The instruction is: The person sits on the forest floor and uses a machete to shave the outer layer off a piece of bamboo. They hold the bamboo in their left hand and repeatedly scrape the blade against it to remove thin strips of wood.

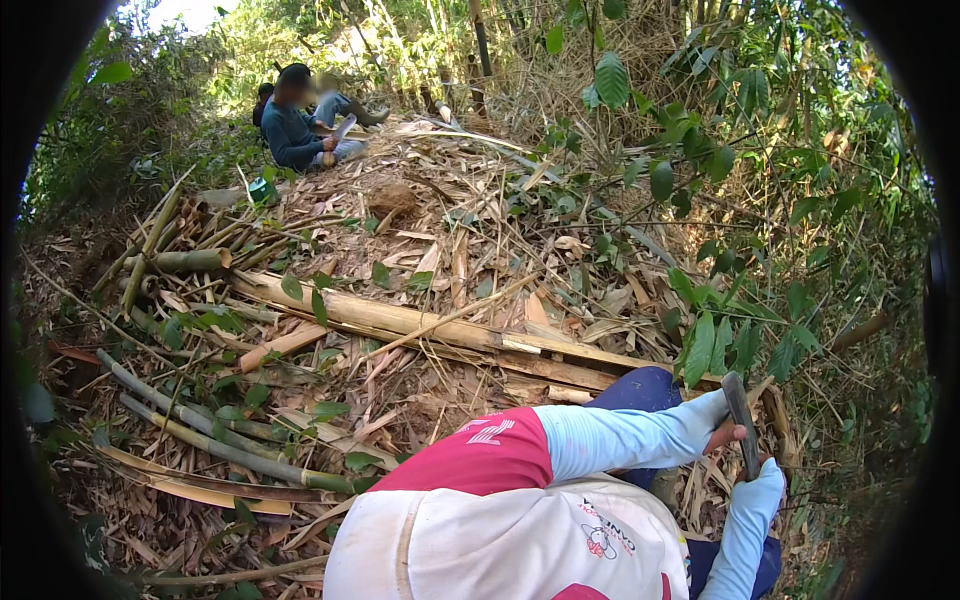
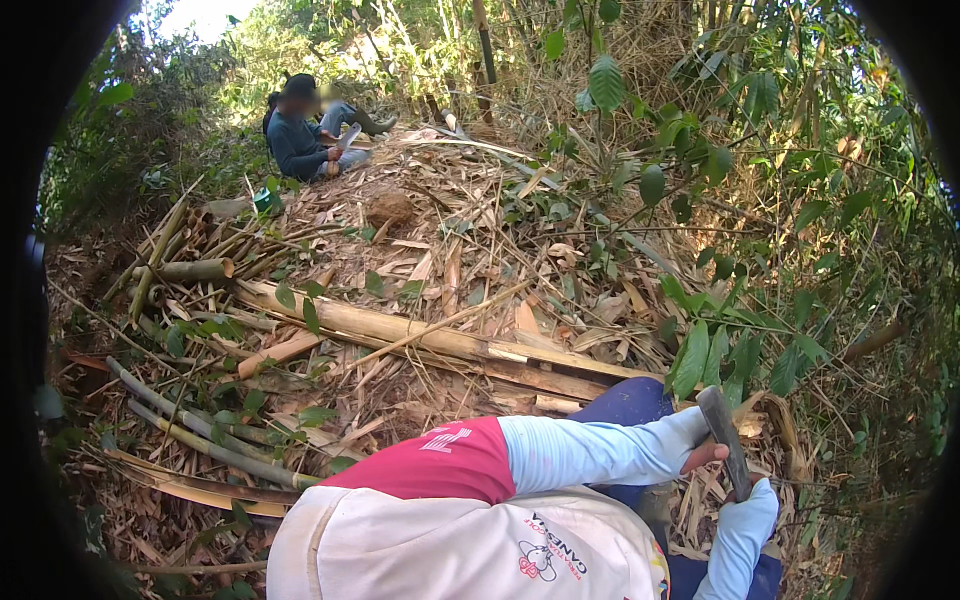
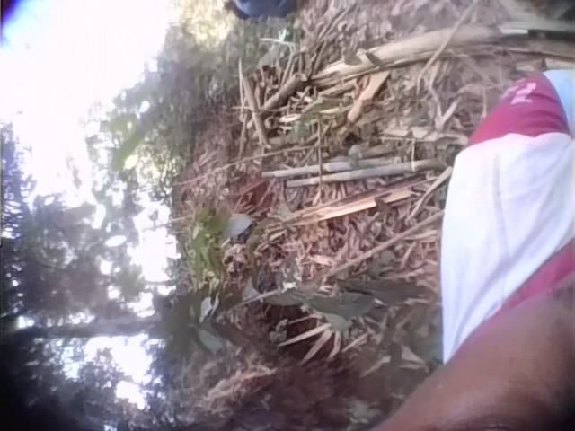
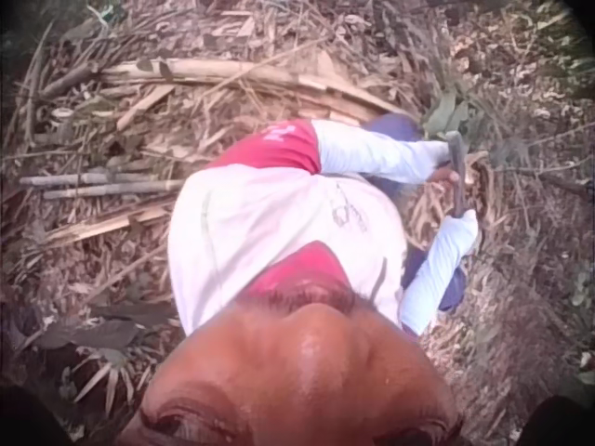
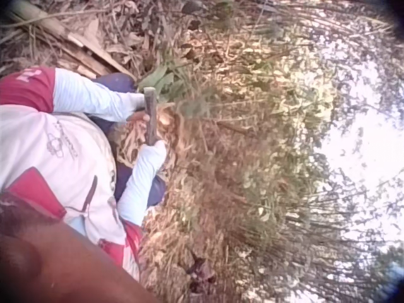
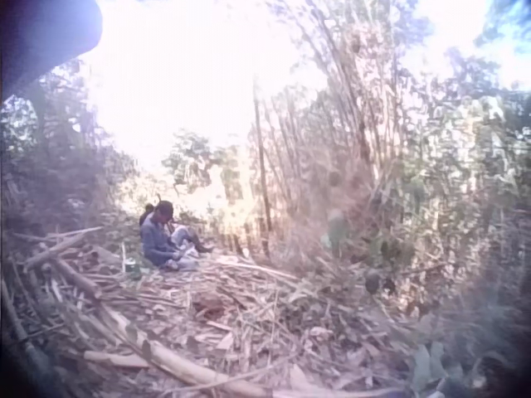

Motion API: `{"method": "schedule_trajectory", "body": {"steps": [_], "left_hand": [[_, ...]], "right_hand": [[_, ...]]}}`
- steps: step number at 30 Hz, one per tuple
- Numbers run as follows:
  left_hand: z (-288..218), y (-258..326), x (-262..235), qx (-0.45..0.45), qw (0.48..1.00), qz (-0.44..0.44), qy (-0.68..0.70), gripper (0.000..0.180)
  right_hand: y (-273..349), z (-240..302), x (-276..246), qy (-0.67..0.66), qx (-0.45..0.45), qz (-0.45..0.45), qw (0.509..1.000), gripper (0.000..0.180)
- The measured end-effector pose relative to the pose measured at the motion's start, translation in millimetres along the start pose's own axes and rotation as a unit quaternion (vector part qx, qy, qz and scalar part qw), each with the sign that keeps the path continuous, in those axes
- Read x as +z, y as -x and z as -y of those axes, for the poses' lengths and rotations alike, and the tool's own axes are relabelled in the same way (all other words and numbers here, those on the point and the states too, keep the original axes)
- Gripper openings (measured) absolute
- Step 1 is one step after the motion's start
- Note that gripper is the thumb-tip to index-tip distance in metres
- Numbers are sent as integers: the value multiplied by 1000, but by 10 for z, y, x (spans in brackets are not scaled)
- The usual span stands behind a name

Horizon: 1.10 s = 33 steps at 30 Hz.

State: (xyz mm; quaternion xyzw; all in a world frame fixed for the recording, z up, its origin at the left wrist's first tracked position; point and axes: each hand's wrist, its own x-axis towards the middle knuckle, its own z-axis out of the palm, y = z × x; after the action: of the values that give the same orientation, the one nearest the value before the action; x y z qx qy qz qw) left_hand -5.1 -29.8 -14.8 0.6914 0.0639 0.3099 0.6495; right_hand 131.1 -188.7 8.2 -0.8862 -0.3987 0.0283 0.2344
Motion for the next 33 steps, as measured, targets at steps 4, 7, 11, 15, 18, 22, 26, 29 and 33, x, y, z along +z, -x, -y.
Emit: {"method": "schedule_trajectory", "body": {"steps": [4,7,11,15,18,22,26,29,33], "left_hand": [[230,-94,50,11,998,-47,-35,57],[357,-153,108,-5,999,-34,-8,65],[427,-143,43,40,991,-120,43,56],[396,-129,11,-46,995,-85,-25,49],[486,-137,88,-70,994,-84,-6,48],[584,-160,155,-22,994,-109,20,52],[548,-191,89,-9,985,-128,-118,51],[38,70,-213,-153,979,-106,86,59],[-124,173,-354,-124,981,-143,38,74]], "right_hand": [[-91,-140,142,-11,27,7,1000,20],[-142,-285,240,20,26,-9,999,21],[-311,-200,394,51,5,41,998,26],[-298,-227,292,70,29,12,997,20],[-281,-280,237,48,58,34,997,23],[-262,-424,395,46,73,43,995,25],[-202,-463,445,56,151,47,986,21],[-378,-1020,479,-18,371,23,928,22],[-581,-1164,437,-188,280,-62,939,29]]}}
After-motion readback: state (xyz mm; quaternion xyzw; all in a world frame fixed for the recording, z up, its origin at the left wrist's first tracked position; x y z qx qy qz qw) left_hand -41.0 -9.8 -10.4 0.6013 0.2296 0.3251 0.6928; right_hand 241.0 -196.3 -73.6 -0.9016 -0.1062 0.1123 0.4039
